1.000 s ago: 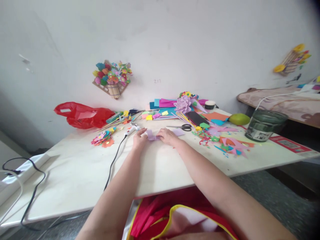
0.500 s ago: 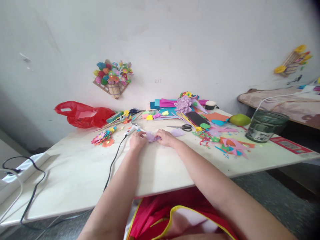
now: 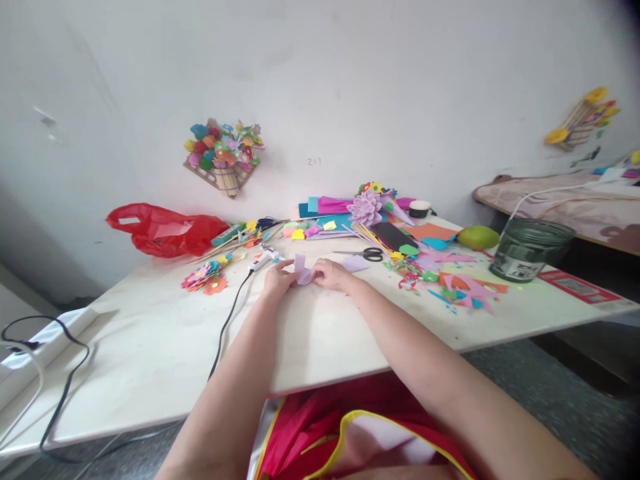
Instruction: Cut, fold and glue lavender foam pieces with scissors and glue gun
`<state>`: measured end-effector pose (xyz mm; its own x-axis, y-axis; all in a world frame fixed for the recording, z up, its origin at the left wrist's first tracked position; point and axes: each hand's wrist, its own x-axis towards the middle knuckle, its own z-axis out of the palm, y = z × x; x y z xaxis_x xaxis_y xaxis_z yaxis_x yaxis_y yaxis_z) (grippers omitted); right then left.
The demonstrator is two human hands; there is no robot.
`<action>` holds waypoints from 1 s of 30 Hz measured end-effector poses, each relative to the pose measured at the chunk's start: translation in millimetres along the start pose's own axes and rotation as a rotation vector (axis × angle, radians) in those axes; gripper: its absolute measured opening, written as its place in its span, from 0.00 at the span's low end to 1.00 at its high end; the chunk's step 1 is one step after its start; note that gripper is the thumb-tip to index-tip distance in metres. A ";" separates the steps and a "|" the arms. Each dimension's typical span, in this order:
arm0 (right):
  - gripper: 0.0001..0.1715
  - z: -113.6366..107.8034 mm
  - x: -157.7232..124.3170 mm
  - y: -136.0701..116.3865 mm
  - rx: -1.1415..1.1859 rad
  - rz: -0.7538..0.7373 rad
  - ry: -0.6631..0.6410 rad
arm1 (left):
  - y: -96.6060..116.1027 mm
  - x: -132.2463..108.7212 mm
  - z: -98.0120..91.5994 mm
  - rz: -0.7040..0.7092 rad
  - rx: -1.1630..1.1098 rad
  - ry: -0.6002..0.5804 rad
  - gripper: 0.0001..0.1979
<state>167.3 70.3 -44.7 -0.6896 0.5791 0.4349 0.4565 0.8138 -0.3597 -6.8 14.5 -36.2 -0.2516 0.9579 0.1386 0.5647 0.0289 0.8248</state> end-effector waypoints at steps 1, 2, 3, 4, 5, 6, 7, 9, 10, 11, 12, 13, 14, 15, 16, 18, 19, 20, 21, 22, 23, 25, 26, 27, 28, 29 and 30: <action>0.07 -0.1 0.3 0.2 0.008 0.008 -0.007 | 1.3 -1.0 0.6 0.014 0.013 -0.016 0.27; 0.06 -0.1 0.7 0.2 0.014 0.018 -0.012 | 3.3 -2.3 1.2 0.034 0.046 -0.024 0.26; 0.06 -0.1 1.0 0.0 0.017 0.029 -0.014 | 5.8 -3.9 1.8 0.056 0.100 -0.020 0.25; 0.06 0.0 1.3 -0.3 0.020 0.037 -0.016 | 8.8 -5.7 2.4 0.078 0.173 -0.004 0.24; 0.06 0.1 1.7 -0.7 0.023 0.042 -0.018 | 12.0 -7.6 3.1 0.099 0.264 0.025 0.23; 0.06 0.3 1.9 -1.1 0.026 0.045 -0.021 | 15.2 -9.5 3.9 0.115 0.362 0.056 0.22; 0.06 0.4 2.2 -1.5 0.030 0.044 -0.027 | 18.3 -11.2 4.6 0.125 0.456 0.086 0.20; 0.06 0.7 2.7 -2.2 0.035 0.044 -0.037 | 23.1 -13.9 5.8 0.132 0.578 0.109 0.19; 0.06 0.8 2.8 -2.5 0.035 0.049 -0.037 | 24.3 -14.8 6.2 0.131 0.614 0.111 0.19; 0.06 0.9 2.9 -2.6 0.036 0.055 -0.037 | 24.8 -15.2 6.4 0.127 0.632 0.109 0.19; 0.06 0.9 3.0 -2.7 0.038 0.060 -0.039 | 24.3 -15.3 6.4 0.124 0.638 0.106 0.20; 0.05 0.9 3.0 -2.7 0.040 0.067 -0.042 | 23.1 -15.0 6.0 0.128 0.632 0.107 0.21; 0.05 0.9 3.0 -2.6 0.043 0.074 -0.046 | 21.4 -14.3 5.4 0.144 0.614 0.117 0.21; 0.05 1.0 3.0 -2.4 0.046 0.081 -0.050 | 19.2 -13.2 4.5 0.173 0.588 0.141 0.21; 0.05 1.2 3.0 -2.1 0.049 0.089 -0.053 | 16.9 -11.9 3.5 0.219 0.557 0.177 0.19; 0.05 1.9 3.0 -1.3 0.057 0.101 -0.048 | 12.6 -8.9 1.2 0.353 0.500 0.261 0.13; 0.05 2.4 3.0 -0.8 0.064 0.107 -0.041 | 10.8 -7.4 0.2 0.429 0.481 0.288 0.11; 0.05 2.9 2.9 -0.4 0.075 0.113 -0.034 | 9.4 -6.0 -0.8 0.499 0.468 0.299 0.10; 0.05 3.4 2.8 0.1 0.088 0.121 -0.027 | 8.5 -4.9 -1.6 0.559 0.460 0.299 0.10; 0.04 3.8 2.7 0.4 0.102 0.131 -0.023 | 8.1 -4.1 -2.4 0.606 0.456 0.293 0.10; 0.04 3.9 2.6 0.7 0.116 0.142 -0.023 | 8.3 -3.8 -3.1 0.637 0.453 0.290 0.10; 0.04 3.6 2.2 1.0 0.146 0.163 -0.027 | 10.2 -4.5 -4.6 0.666 0.446 0.315 0.12; 0.04 3.3 2.1 1.1 0.162 0.172 -0.029 | 11.7 -5.4 -5.5 0.665 0.434 0.349 0.13; 0.04 2.8 1.9 1.2 0.177 0.177 -0.030 | 13.5 -6.6 -6.5 0.652 0.415 0.400 0.14; 0.04 2.4 1.8 1.4 0.192 0.180 -0.031 | 15.3 -8.0 -7.6 0.627 0.390 0.465 0.16; 0.04 2.1 1.7 1.7 0.205 0.182 -0.029 | 17.0 -9.3 -8.7 0.589 0.362 0.535 0.18; 0.04 1.9 1.5 2.0 0.215 0.186 -0.028 | 18.4 -10.6 -9.7 0.543 0.340 0.590 0.19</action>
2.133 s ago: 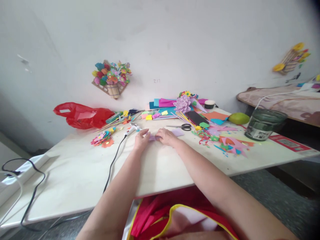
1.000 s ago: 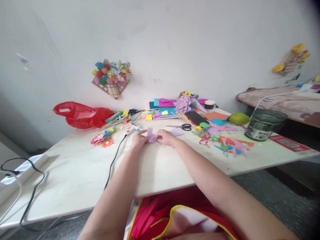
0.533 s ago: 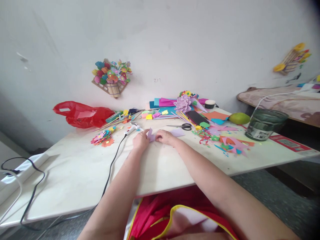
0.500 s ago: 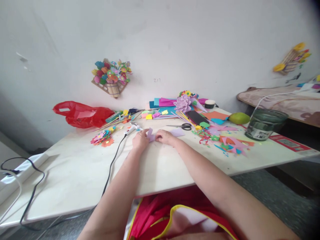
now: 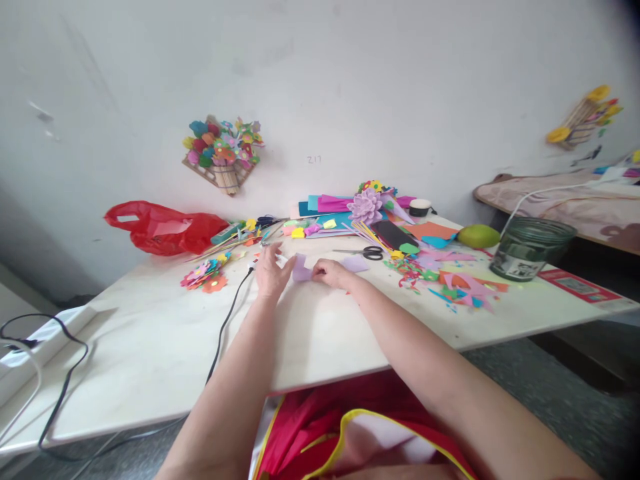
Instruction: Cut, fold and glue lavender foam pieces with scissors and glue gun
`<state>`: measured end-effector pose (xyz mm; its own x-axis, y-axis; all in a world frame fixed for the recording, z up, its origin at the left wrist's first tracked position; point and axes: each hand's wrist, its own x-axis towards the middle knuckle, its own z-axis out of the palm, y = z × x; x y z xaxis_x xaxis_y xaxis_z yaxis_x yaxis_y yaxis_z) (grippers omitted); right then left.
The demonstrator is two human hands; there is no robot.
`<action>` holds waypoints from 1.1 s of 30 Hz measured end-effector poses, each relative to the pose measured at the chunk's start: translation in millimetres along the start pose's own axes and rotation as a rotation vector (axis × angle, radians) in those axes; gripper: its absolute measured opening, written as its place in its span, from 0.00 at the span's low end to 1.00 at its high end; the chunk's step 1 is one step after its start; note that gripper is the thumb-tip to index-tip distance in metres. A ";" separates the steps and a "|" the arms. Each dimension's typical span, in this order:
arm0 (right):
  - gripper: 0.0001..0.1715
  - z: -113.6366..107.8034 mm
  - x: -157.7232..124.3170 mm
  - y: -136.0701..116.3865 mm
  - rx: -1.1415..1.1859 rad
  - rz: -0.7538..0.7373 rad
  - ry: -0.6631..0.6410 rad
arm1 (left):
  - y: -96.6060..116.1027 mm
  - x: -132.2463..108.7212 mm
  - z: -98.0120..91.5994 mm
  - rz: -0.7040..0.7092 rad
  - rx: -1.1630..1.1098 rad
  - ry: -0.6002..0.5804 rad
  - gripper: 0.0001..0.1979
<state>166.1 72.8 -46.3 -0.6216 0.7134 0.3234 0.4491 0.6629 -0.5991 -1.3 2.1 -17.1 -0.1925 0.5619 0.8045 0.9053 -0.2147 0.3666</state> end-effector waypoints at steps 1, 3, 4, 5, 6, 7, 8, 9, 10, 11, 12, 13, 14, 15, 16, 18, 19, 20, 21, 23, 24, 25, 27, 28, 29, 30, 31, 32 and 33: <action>0.04 -0.2 0.0 0.4 0.008 0.004 0.001 | 1.0 0.2 -1.4 -0.051 0.009 0.006 0.18; 0.03 -0.4 -0.1 1.1 0.018 0.014 0.004 | 2.2 -0.1 -2.7 -0.116 0.020 -0.111 0.16; 0.03 -0.5 -0.2 1.4 0.020 0.015 0.007 | 2.7 -0.7 -2.5 -0.124 0.017 -0.215 0.16; 0.03 -0.6 -0.3 1.5 0.019 0.010 0.008 | 3.0 -1.6 -1.9 -0.119 0.011 -0.321 0.16; 0.02 -0.8 -0.3 1.5 0.014 -0.001 0.007 | 3.2 -2.6 -1.1 -0.102 0.004 -0.413 0.16; 0.02 -1.0 -0.3 1.4 0.007 -0.014 0.003 | 3.3 -3.7 -0.1 -0.080 -0.002 -0.484 0.15; 0.02 -1.2 -0.3 1.3 -0.002 -0.023 -0.001 | 3.2 -4.8 0.7 -0.065 -0.007 -0.537 0.14; 0.02 -1.4 -0.1 1.1 -0.010 -0.028 -0.006 | 2.7 -5.8 1.5 -0.061 -0.013 -0.579 0.13; 0.02 -1.7 0.0 1.0 -0.017 -0.027 -0.010 | 2.0 -6.6 2.0 -0.069 -0.019 -0.613 0.12; 0.02 -1.9 0.2 0.9 -0.022 -0.021 -0.012 | 0.9 -7.2 2.4 -0.084 -0.027 -0.640 0.12; 0.02 -2.1 0.3 0.8 -0.024 -0.016 -0.014 | -0.4 -7.7 2.7 -0.100 -0.035 -0.658 0.11; 0.02 -2.3 0.3 0.7 -0.023 -0.015 -0.016 | -1.9 -8.0 2.9 -0.113 -0.040 -0.669 0.11; 0.02 -2.5 0.3 0.7 -0.021 -0.016 -0.019 | -3.5 -8.1 3.3 -0.119 -0.043 -0.674 0.11; 0.03 -2.6 0.1 0.6 -0.018 -0.021 -0.022 | -5.2 -8.3 3.8 -0.119 -0.044 -0.675 0.11; 0.03 -2.8 -0.1 0.5 -0.014 -0.025 -0.025 | -6.9 -8.4 4.4 -0.117 -0.048 -0.675 0.11; 0.03 -3.0 -0.6 0.3 -0.009 -0.027 -0.024 | -10.1 -8.7 6.0 -0.114 -0.064 -0.676 0.11; 0.03 -3.1 -0.8 0.1 -0.010 -0.024 -0.022 | -11.6 -8.9 6.9 -0.112 -0.074 -0.675 0.11; 0.03 -3.1 -0.9 0.0 -0.012 -0.019 -0.020 | -12.9 -9.1 7.7 -0.112 -0.082 -0.676 0.11; 0.03 -3.2 -1.1 -0.3 -0.016 -0.015 -0.020 | -14.0 -9.3 8.4 -0.110 -0.087 -0.678 0.12; 0.03 -3.3 -1.2 -0.8 -0.025 -0.011 -0.022 | -15.7 -9.5 9.4 -0.101 -0.087 -0.686 0.12; 0.03 -3.3 -1.2 -1.1 -0.031 -0.011 -0.023 | -16.2 -9.4 9.6 -0.095 -0.084 -0.690 0.12; 0.03 -3.5 -1.2 -1.3 -0.038 -0.011 -0.024 | -16.5 -9.3 9.7 -0.089 -0.079 -0.689 0.12; 0.04 -3.7 -1.3 -1.9 -0.051 -0.015 -0.023 | -16.5 -8.8 9.7 -0.069 -0.070 -0.685 0.11; 0.04 -3.9 -1.4 -2.1 -0.056 -0.018 -0.021 | -16.4 -8.4 9.6 -0.060 -0.064 -0.682 0.11; 0.04 -3.9 -1.4 -2.4 -0.061 -0.023 -0.020 | -16.2 -8.1 9.5 -0.056 -0.057 -0.681 0.10; 0.04 -4.0 -1.4 -2.6 -0.066 -0.027 -0.020 | -15.9 -7.7 9.5 -0.054 -0.048 -0.682 0.10; 0.05 -4.0 -1.3 -2.7 -0.072 -0.030 -0.018 | -15.6 -7.3 9.4 -0.053 -0.039 -0.684 0.10; 0.05 -3.9 -1.3 -2.9 -0.078 -0.030 -0.015 | -15.3 -7.0 9.4 -0.053 -0.029 -0.686 0.10; 0.05 -3.8 -1.2 -2.9 -0.086 -0.030 -0.011 | -14.9 -6.7 9.3 -0.054 -0.018 -0.688 0.10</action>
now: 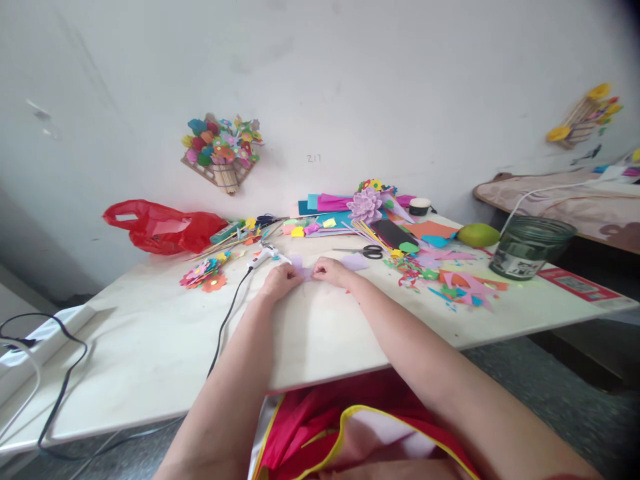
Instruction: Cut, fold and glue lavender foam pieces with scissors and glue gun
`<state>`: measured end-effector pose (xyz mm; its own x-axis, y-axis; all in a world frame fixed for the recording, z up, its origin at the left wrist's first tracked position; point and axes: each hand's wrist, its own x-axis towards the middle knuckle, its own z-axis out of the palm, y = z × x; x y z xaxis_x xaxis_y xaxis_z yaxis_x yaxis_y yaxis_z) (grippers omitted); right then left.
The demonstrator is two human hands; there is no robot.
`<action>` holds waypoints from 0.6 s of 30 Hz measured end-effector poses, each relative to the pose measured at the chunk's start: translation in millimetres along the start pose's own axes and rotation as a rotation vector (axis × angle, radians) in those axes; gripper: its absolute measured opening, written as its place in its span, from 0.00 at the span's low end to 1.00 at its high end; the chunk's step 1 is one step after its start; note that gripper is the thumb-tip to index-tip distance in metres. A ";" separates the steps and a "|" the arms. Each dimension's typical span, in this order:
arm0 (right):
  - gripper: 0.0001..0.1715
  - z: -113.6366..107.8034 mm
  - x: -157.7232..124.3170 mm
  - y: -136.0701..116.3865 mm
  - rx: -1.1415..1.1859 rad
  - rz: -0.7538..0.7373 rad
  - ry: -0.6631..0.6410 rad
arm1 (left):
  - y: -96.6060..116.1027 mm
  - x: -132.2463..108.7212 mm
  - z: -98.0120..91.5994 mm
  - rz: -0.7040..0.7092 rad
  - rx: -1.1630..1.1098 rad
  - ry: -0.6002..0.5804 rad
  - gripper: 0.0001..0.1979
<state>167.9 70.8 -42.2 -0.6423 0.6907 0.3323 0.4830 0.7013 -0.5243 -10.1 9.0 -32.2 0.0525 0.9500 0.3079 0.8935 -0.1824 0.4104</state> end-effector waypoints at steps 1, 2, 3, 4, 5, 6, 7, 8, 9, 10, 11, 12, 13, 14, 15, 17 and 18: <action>0.05 0.1 0.0 0.0 -0.006 0.000 0.005 | 0.4 0.1 -0.3 -0.002 0.009 -0.003 0.10; 0.05 0.3 0.1 0.0 -0.011 0.000 0.010 | 0.8 0.0 -0.6 -0.003 0.018 -0.005 0.09; 0.05 0.4 0.0 0.1 -0.014 -0.001 0.015 | 1.2 -0.1 -0.9 -0.007 0.025 -0.009 0.09; 0.05 0.6 0.0 0.3 -0.016 -0.003 0.019 | 1.8 -0.3 -1.3 -0.011 0.031 -0.015 0.09; 0.05 0.7 0.0 0.4 -0.018 -0.003 0.021 | 2.4 -0.5 -1.7 -0.016 0.036 -0.021 0.08; 0.06 0.9 0.0 0.6 -0.019 -0.003 0.022 | 3.1 -0.7 -2.1 -0.019 0.041 -0.027 0.08; 0.06 1.0 0.0 0.6 -0.021 -0.003 0.023 | 3.9 -0.9 -2.5 -0.023 0.047 -0.032 0.08; 0.06 1.1 -0.1 0.6 -0.023 -0.002 0.023 | 4.8 -1.1 -2.9 -0.028 0.055 -0.036 0.08; 0.06 1.1 -0.1 0.6 -0.026 -0.002 0.024 | 5.7 -1.3 -3.3 -0.032 0.066 -0.040 0.07; 0.06 1.1 -0.1 0.4 -0.029 0.000 0.026 | 6.8 -1.4 -3.7 -0.035 0.078 -0.044 0.07; 0.06 1.1 -0.1 0.2 -0.032 0.002 0.027 | 7.9 -1.6 -4.2 -0.035 0.092 -0.047 0.07; 0.06 1.1 -0.1 -0.1 -0.036 0.006 0.029 | 9.0 -1.8 -4.6 -0.032 0.105 -0.051 0.07; 0.06 1.1 -0.1 -0.4 -0.041 0.010 0.031 | 10.1 -2.0 -5.0 -0.029 0.118 -0.054 0.07; 0.06 1.1 -0.2 -0.7 -0.045 0.014 0.035 | 11.2 -2.3 -5.4 -0.023 0.130 -0.058 0.07; 0.06 1.1 -0.2 -1.0 -0.051 0.020 0.039 | 12.4 -2.7 -5.7 -0.017 0.141 -0.059 0.07; 0.06 1.3 -0.3 -1.4 -0.060 0.030 0.045 | 14.7 -3.4 -6.4 -0.011 0.162 -0.060 0.07; 0.06 1.5 -0.3 -1.4 -0.064 0.034 0.048 | 15.8 -3.7 -6.7 -0.011 0.171 -0.059 0.07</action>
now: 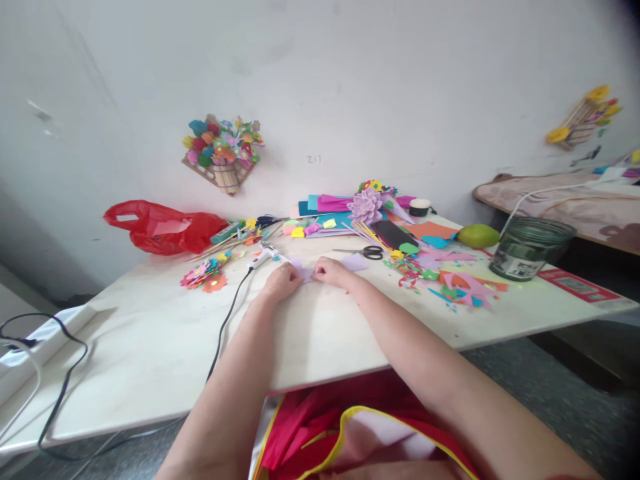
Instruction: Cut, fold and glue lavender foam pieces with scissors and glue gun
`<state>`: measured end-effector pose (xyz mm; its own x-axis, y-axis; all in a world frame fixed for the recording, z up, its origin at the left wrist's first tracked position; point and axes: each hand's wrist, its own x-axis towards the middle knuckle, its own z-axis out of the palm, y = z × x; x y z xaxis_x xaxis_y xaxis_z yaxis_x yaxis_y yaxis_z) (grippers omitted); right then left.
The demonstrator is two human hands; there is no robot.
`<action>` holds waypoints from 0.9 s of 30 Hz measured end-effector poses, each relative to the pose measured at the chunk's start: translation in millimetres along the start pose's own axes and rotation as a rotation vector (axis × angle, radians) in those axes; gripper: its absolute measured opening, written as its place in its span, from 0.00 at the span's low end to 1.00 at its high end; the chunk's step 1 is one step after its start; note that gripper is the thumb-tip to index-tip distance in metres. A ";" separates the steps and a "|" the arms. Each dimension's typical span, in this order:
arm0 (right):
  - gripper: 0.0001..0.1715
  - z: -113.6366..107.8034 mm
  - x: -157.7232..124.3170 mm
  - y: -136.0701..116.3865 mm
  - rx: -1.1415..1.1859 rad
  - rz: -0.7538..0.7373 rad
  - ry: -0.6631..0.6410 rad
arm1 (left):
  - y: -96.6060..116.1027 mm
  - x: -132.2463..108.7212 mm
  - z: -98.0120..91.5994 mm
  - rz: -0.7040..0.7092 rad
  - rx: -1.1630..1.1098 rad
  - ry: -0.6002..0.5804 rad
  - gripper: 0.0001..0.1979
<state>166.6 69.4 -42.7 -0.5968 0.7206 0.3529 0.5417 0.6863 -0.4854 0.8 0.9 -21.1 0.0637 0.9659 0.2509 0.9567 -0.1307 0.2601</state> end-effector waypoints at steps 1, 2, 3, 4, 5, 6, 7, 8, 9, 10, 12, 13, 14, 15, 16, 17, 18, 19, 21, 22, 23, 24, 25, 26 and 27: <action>0.06 0.2 0.0 0.0 -0.004 0.002 0.001 | 1.0 -0.2 -0.4 -0.003 0.008 0.001 0.07; 0.06 0.4 0.1 0.1 -0.007 0.003 0.001 | 1.8 -0.3 -0.8 -0.008 0.015 0.000 0.07; 0.06 0.6 0.2 0.2 -0.010 0.003 0.003 | 2.5 -0.3 -1.1 -0.016 0.021 0.001 0.06; 0.06 0.8 0.4 0.3 -0.011 0.002 0.003 | 3.0 -0.2 -1.1 -0.022 0.024 0.001 0.06; 0.06 1.0 0.6 0.4 -0.013 0.001 0.005 | 3.2 0.1 -1.0 -0.025 0.027 0.002 0.06; 0.06 1.0 0.8 0.5 -0.018 0.001 0.005 | 3.1 0.4 -0.6 -0.027 0.028 0.001 0.05; 0.06 1.0 0.9 0.4 -0.025 0.001 0.007 | 2.8 0.8 0.1 -0.028 0.028 -0.002 0.05; 0.06 0.9 1.1 0.3 -0.035 0.000 0.009 | 2.1 1.3 1.0 -0.028 0.028 -0.004 0.05; 0.06 0.7 1.2 0.1 -0.045 -0.001 0.009 | 1.1 1.7 2.3 -0.030 0.031 -0.002 0.05; 0.06 0.5 1.3 -0.2 -0.056 -0.003 0.009 | -0.2 2.1 3.7 -0.033 0.036 0.006 0.06; 0.06 0.0 1.5 -0.8 -0.071 -0.007 0.003 | -3.4 2.6 7.0 -0.032 0.051 0.031 0.09; 0.06 -0.2 1.6 -1.0 -0.075 -0.008 -0.003 | -5.1 2.8 8.7 -0.025 0.060 0.044 0.11; 0.06 -0.3 1.7 -1.2 -0.079 -0.008 -0.009 | -6.9 2.9 10.3 -0.014 0.067 0.053 0.12; 0.06 -0.3 1.8 -1.3 -0.083 -0.006 -0.013 | -8.4 2.9 11.7 -0.004 0.071 0.057 0.14; 0.05 -0.3 2.0 -1.4 -0.086 -0.004 -0.015 | -9.7 2.8 12.9 0.004 0.070 0.055 0.16; 0.05 -0.2 2.1 -1.4 -0.088 -0.002 -0.016 | -10.7 2.7 13.8 0.004 0.065 0.050 0.17; 0.05 -0.2 2.1 -1.5 -0.090 0.000 -0.016 | -11.4 2.6 14.6 -0.004 0.056 0.038 0.19; 0.06 -0.1 2.1 -1.5 -0.092 0.002 -0.018 | -11.8 2.5 15.1 -0.019 0.045 0.018 0.20; 0.06 -0.2 1.9 -1.8 -0.098 0.004 -0.020 | -12.1 2.4 15.8 -0.057 0.032 -0.032 0.22; 0.06 -0.2 1.7 -2.0 -0.102 0.005 -0.023 | -12.2 2.5 16.0 -0.070 0.032 -0.052 0.22; 0.07 -0.3 1.5 -2.3 -0.106 0.005 -0.025 | -12.2 2.6 16.3 -0.078 0.036 -0.064 0.22; 0.07 -0.5 1.3 -2.6 -0.109 0.006 -0.026 | -12.3 2.7 16.5 -0.080 0.044 -0.069 0.22; 0.08 -0.6 1.1 -2.9 -0.111 0.009 -0.026 | -12.4 2.9 16.6 -0.080 0.052 -0.072 0.22; 0.09 -0.7 0.9 -3.2 -0.114 0.013 -0.028 | -12.5 3.1 16.6 -0.081 0.062 -0.075 0.22; 0.09 -0.8 0.8 -3.6 -0.117 0.020 -0.030 | -12.6 3.2 16.5 -0.085 0.070 -0.082 0.23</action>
<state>164.6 67.5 -40.0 -0.6015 0.7322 0.3195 0.6178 0.6799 -0.3949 -6.4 9.4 -39.0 0.0021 0.9882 0.1529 0.9770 -0.0346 0.2103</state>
